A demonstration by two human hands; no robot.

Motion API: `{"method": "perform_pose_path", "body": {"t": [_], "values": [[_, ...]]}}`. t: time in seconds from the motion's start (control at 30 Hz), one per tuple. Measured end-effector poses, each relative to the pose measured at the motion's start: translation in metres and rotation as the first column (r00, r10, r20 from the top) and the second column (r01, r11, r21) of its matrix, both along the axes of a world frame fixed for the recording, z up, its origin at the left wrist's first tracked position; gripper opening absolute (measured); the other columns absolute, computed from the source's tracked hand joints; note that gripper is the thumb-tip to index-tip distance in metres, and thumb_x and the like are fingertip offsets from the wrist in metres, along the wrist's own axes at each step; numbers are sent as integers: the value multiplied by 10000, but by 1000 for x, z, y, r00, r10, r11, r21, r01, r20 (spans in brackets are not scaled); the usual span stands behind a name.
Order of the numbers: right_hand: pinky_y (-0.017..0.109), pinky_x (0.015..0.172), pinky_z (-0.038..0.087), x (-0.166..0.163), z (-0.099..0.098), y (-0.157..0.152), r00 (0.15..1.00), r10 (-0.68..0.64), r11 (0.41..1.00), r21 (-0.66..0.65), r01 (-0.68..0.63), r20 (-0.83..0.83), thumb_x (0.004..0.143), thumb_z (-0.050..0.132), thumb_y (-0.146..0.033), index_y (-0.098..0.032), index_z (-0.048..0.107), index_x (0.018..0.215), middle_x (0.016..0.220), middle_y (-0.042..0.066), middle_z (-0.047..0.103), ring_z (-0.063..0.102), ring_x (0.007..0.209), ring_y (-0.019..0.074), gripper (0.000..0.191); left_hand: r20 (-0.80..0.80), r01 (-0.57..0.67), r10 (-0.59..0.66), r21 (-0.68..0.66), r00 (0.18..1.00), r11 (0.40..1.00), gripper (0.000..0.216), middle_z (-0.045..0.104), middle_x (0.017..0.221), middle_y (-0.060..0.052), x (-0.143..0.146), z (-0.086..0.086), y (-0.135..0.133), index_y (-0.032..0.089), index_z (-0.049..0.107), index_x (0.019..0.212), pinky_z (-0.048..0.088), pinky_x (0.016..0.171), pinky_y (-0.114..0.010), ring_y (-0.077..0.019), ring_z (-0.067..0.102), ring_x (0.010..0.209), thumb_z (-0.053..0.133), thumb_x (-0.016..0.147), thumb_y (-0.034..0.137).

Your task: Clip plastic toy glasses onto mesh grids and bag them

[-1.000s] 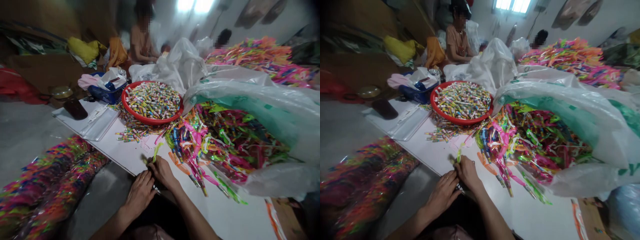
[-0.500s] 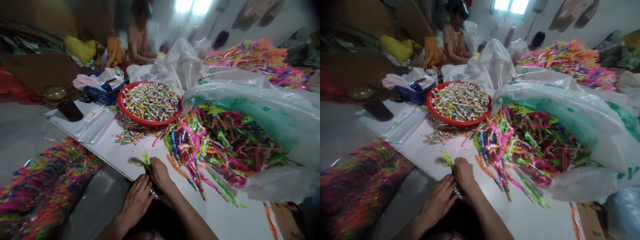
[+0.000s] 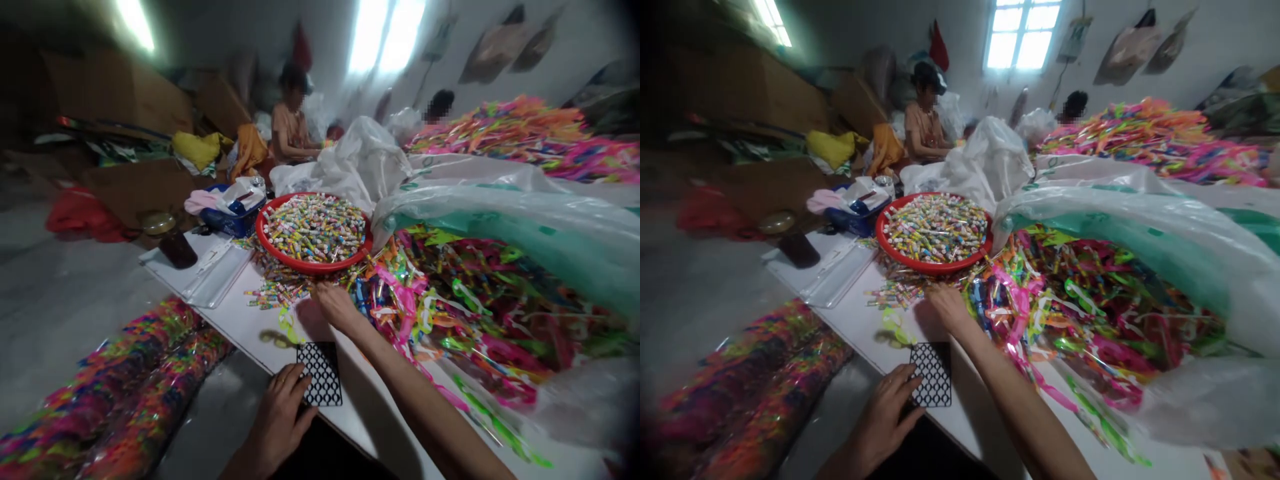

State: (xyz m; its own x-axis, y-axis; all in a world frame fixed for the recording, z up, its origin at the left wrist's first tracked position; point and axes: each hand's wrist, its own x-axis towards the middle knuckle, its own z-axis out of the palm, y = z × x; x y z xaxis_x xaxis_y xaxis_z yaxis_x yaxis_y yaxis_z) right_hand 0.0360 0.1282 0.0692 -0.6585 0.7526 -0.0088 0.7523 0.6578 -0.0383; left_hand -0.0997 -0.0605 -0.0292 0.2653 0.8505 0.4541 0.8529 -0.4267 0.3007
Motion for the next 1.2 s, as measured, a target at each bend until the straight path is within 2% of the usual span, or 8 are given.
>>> {"method": "perform_pose_path", "body": {"t": [0.13, 0.27, 0.4, 0.5, 0.6, 0.73, 0.93, 1.2], "values": [[249, 694, 397, -2, 40, -17, 971, 33, 997, 74, -16, -236, 902, 418, -148, -157, 595, 1014, 900, 80, 651, 591, 843, 186, 210, 264, -162, 181, -94, 947, 982, 226, 669, 974, -99, -19, 8, 17, 168, 619, 1024, 555, 774, -364, -216, 637, 906, 558, 830, 265], [218, 634, 366, 11, 58, -15, 948, -38, 993, -121, -1, -315, 880, 463, -148, -174, 617, 945, 826, 40, 661, 603, 748, 155, 170, 375, -221, 350, -346, 858, 912, 258, 640, 809, -41, -27, 17, 49, 151, 626, 979, 504, 610, -264, -144, 588, 672, 609, 768, 299], [249, 674, 402, 13, 30, -21, 957, -192, 953, -273, 128, -219, 824, 507, -83, -148, 645, 905, 852, 84, 679, 620, 788, 190, 172, 281, -246, 426, -503, 860, 828, 157, 570, 599, -1, -6, 16, 72, 150, 622, 717, 430, 576, -242, -142, 558, 611, 620, 752, 302], [288, 783, 445, 12, -13, -71, 842, -259, 960, -219, 172, -473, 897, 447, -160, -142, 573, 1127, 1005, 109, 656, 607, 895, 190, 262, 263, -307, 489, -517, 832, 799, 209, 560, 597, -25, 15, 5, 67, 148, 607, 687, 437, 611, -274, -174, 571, 658, 539, 819, 296], [349, 880, 450, 17, -61, -146, 709, -219, 973, -98, 209, -670, 927, 427, -254, -168, 496, 1236, 1160, 133, 592, 540, 1057, 207, 328, 335, -285, 419, -382, 844, 879, 230, 621, 947, -108, 31, -12, 46, 133, 604, 1004, 474, 791, -346, -218, 573, 931, 457, 875, 254], [473, 1031, 334, 32, -100, -199, 857, -25, 993, 86, 80, -515, 916, 430, -197, -167, 446, 1327, 1259, 143, 552, 472, 1182, 235, 412, 370, -215, 274, -194, 888, 957, 296, 564, 1134, -140, 40, -26, 26, 122, 531, 1168, 449, 940, -400, -231, 511, 1098, 437, 906, 222], [467, 1042, 371, 44, -101, -188, 891, 57, 998, 40, -43, -451, 898, 490, -248, -103, 309, 1415, 1335, 181, 483, 401, 1266, 241, 567, 170, -233, 305, -348, 937, 908, 243, 604, 1001, -101, 35, -8, 43, 129, 605, 1049, 482, 831, -337, -207, 569, 927, 496, 891, 277], [493, 1028, 400, 53, -102, -197, 915, 134, 991, 71, -116, -379, 865, 575, -248, -153, 535, 1239, 1210, 146, 571, 480, 1185, 252, 388, 52, -270, 320, -419, 946, 867, 328, 660, 843, -102, 31, -2, 64, 144, 697, 903, 447, 725, -310, -220, 607, 816, 478, 899, 389]]}}
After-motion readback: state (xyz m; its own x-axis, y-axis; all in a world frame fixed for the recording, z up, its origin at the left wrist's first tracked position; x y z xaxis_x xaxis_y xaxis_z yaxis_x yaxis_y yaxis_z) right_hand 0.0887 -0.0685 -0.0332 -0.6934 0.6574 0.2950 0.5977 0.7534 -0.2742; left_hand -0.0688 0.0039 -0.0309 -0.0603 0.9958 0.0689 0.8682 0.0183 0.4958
